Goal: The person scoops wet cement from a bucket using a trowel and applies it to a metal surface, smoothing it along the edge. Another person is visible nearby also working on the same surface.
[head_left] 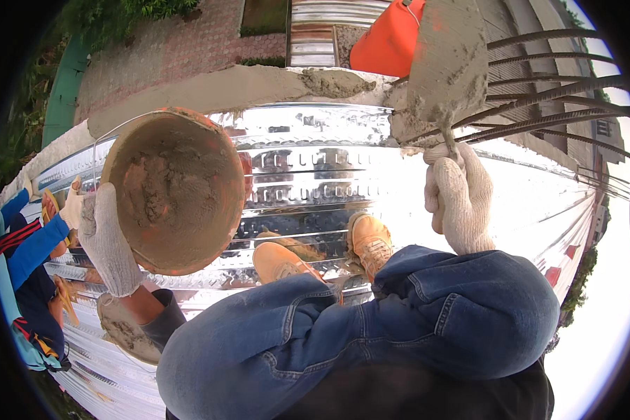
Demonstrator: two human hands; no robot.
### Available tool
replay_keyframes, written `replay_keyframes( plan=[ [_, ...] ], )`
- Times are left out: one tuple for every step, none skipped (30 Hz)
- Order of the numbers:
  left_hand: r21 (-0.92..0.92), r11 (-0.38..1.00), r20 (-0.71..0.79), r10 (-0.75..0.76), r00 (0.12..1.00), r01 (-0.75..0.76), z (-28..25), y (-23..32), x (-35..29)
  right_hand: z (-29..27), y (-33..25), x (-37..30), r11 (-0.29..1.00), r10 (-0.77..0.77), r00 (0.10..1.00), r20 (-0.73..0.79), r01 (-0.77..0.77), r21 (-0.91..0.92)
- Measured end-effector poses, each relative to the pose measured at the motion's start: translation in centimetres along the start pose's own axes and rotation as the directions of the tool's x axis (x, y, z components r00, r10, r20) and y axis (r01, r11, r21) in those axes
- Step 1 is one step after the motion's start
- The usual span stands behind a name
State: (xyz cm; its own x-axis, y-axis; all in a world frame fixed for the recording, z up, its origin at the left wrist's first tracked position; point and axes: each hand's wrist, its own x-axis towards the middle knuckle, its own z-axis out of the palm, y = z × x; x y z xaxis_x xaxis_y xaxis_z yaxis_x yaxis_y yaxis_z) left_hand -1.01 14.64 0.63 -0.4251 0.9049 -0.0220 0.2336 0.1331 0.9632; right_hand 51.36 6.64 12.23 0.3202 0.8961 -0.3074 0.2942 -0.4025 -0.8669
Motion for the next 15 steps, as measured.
replay_keyframes(
  plan=[
    [0.044, 0.999, -0.036, 0.033, 0.999, -0.031, -1.5, 1.3, -1.0, 1.0, 2.5, 1.6, 0.996, -0.012, 0.998, 0.067, 0.018, -0.085],
    [0.027, 0.998, -0.031, 0.060, 0.998, -0.059, -1.1, 1.3, -0.6, 1.3, 3.6, 2.7, 0.977, -0.029, 0.997, 0.075, 0.044, -0.209],
    [0.004, 1.000, 0.034, 0.010, 0.999, -0.010, -1.9, 0.1, -0.6, 1.2, 4.7, 3.8, 0.911, 0.025, 0.995, 0.101, 0.019, -0.411],
    [-0.007, 1.000, -0.046, -0.016, 0.999, 0.015, -1.5, -0.2, -1.4, 2.0, 6.2, 5.2, 0.908, 0.060, 0.985, 0.159, 0.012, -0.419],
    [-0.007, 1.000, -0.130, -0.027, 0.991, 0.027, -1.3, 0.1, -2.4, 3.0, 9.1, 6.4, 0.881, -0.026, 0.979, 0.203, 0.119, -0.459],
    [-0.016, 0.999, -0.220, -0.046, 0.975, 0.043, -1.3, 0.0, -3.4, 4.0, 11.0, 7.7, 0.836, -0.112, 0.961, 0.254, 0.229, -0.499],
    [-0.006, 0.999, -0.291, -0.032, 0.956, 0.032, -1.4, 0.3, -4.8, 5.3, 11.9, 9.0, 0.799, -0.115, 0.955, 0.272, 0.252, -0.547],
    [-0.043, 0.996, -0.314, -0.093, 0.945, 0.084, -1.3, 0.3, -6.1, 5.9, 12.8, 9.8, 0.788, -0.165, 0.957, 0.238, 0.273, -0.552],
    [-0.062, 0.993, -0.375, -0.119, 0.919, 0.103, -0.4, 1.9, -7.6, 7.0, 13.5, 11.2, 0.788, -0.244, 0.942, 0.229, 0.330, -0.520],
    [-0.015, 0.994, -0.427, -0.101, 0.898, 0.105, 1.5, 2.6, -8.6, 6.5, 13.8, 12.3, 0.777, -0.227, 0.951, 0.210, 0.307, -0.550],
    [-0.073, 0.990, -0.482, -0.138, 0.865, 0.118, 1.5, 2.7, -9.4, 6.7, 13.7, 13.7, 0.756, -0.312, 0.928, 0.206, 0.374, -0.537],
    [-0.062, 0.998, -0.471, -0.046, 0.881, 0.019, 0.9, 1.7, -10.0, 6.8, 13.6, 15.6, 0.702, -0.342, 0.926, 0.159, 0.364, -0.612],
    [-0.057, 0.998, -0.521, -0.043, 0.853, 0.016, -0.6, 1.4, -11.0, 7.9, 14.2, 17.1, 0.680, -0.403, 0.900, 0.168, 0.417, -0.603],
    [-0.099, 0.995, -0.528, -0.067, 0.847, 0.017, 0.7, 1.5, -10.8, 7.8, 14.7, 18.4, 0.641, -0.454, 0.881, 0.134, 0.428, -0.637],
    [-0.129, 0.992, -0.552, -0.083, 0.830, 0.014, 1.8, 1.9, -11.0, 7.9, 14.9, 19.4, 0.659, -0.402, 0.905, 0.139, 0.392, -0.642]
  ],
)
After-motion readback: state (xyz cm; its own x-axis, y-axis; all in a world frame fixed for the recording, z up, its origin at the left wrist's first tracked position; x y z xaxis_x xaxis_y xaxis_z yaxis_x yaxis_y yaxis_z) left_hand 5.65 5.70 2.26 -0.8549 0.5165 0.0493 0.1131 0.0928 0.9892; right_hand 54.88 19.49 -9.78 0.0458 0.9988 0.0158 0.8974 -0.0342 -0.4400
